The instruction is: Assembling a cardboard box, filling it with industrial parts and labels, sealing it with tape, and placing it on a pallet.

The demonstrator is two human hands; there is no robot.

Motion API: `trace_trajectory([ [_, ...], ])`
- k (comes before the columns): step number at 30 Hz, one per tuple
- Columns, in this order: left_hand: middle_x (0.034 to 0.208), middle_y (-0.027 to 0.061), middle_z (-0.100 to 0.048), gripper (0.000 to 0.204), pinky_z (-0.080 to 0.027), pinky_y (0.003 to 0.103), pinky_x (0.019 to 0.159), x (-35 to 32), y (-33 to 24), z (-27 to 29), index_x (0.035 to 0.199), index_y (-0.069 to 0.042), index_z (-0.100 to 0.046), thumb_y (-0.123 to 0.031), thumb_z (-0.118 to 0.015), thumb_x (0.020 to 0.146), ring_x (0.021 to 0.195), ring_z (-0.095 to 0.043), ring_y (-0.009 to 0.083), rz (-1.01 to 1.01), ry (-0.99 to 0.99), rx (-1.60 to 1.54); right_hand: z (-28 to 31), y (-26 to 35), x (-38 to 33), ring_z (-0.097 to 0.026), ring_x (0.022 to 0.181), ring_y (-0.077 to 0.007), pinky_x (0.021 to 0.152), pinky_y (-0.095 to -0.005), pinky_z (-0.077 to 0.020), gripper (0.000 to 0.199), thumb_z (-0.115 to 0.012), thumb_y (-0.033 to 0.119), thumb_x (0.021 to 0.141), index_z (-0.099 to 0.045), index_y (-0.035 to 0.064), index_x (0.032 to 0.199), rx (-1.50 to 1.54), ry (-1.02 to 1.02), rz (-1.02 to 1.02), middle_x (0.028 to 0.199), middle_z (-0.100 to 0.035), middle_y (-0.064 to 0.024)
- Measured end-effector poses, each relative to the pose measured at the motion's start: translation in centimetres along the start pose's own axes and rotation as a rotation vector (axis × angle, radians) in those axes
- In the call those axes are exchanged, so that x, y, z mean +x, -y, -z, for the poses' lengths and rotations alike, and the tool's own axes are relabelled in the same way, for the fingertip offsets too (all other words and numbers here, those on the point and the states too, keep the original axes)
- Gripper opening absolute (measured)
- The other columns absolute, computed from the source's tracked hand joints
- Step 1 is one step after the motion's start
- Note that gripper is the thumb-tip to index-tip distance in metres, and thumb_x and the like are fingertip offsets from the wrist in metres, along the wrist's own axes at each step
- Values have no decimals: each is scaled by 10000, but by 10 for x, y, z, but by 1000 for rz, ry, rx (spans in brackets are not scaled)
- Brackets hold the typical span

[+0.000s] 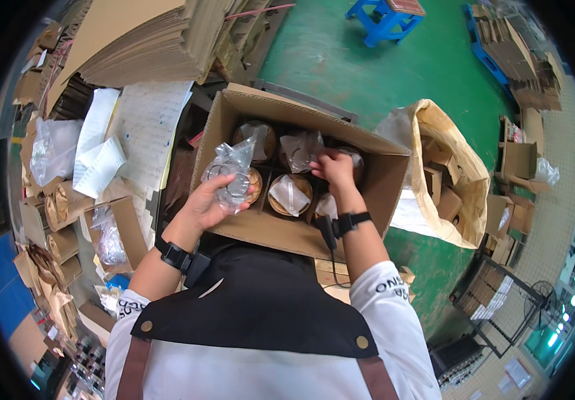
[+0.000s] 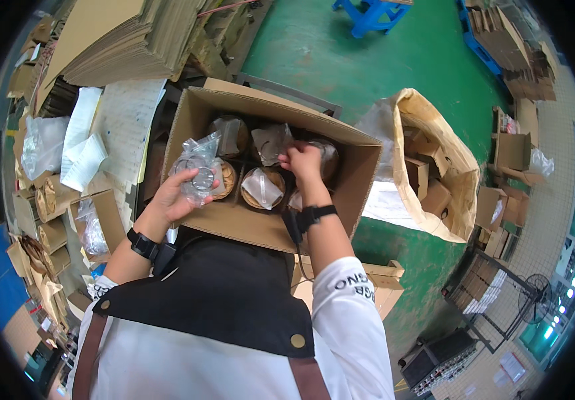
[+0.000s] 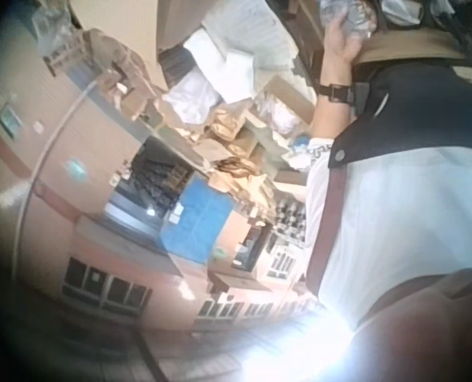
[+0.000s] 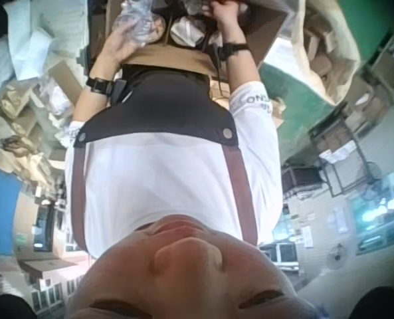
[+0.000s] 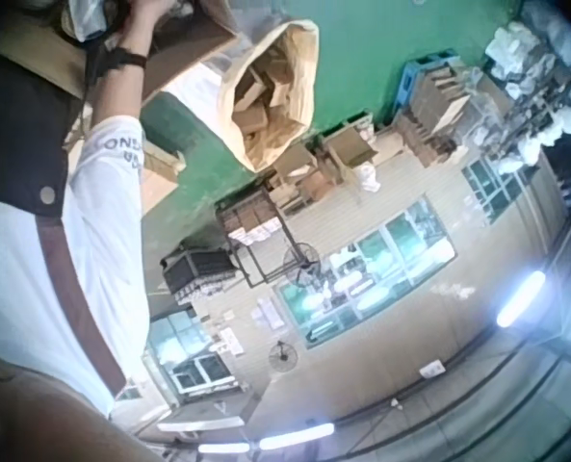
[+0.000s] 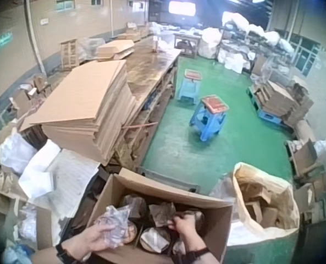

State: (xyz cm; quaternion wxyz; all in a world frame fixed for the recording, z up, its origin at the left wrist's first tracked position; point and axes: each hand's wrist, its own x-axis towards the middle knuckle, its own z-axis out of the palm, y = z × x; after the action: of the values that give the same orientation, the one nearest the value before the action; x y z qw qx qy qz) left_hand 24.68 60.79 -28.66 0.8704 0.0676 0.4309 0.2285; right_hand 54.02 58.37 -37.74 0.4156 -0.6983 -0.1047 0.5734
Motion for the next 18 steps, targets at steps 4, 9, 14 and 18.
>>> trace_trajectory([
  [4, 1105, 138, -626, 373, -546, 517, 816, -5, -2, 5, 1234, -51, -497, -200, -588, 905, 1058, -613, 304, 48, 195, -229, -25, -7, 0, -658, 782, -186, 643, -305, -548, 189, -555, 80, 882, -605, 0, 1045, -1014, -334, 667, 881, -646, -99],
  [9, 1099, 111, -618, 350, -506, 471, 894, 2, 20, 17, 1214, -41, -514, -107, -619, 887, 1059, -601, 251, -161, 1, -102, -81, 27, -85, -630, 725, -126, 630, -277, -526, 324, -705, 191, 843, -546, 18, 1066, -238, 552, 144, 866, -636, -77],
  [14, 1018, 71, -649, 311, -536, 344, 803, -16, 8, -2, 1125, -25, -570, -45, -683, 836, 938, -635, 178, -342, -111, -144, -94, 23, -55, -606, 672, -82, 577, -221, -497, 233, -729, 106, 816, -580, 0, 961, -123, 780, 138, 803, -634, -34],
  [18, 1001, 44, -647, 283, -505, 287, 807, -37, 4, -7, 1080, -36, -590, -60, -712, 825, 919, -612, 134, -548, -258, 42, -130, 66, -88, -601, 790, -77, 608, -224, -495, 319, -722, 193, 824, -545, 31, 1034, -132, 875, -108, 908, -594, -25],
])
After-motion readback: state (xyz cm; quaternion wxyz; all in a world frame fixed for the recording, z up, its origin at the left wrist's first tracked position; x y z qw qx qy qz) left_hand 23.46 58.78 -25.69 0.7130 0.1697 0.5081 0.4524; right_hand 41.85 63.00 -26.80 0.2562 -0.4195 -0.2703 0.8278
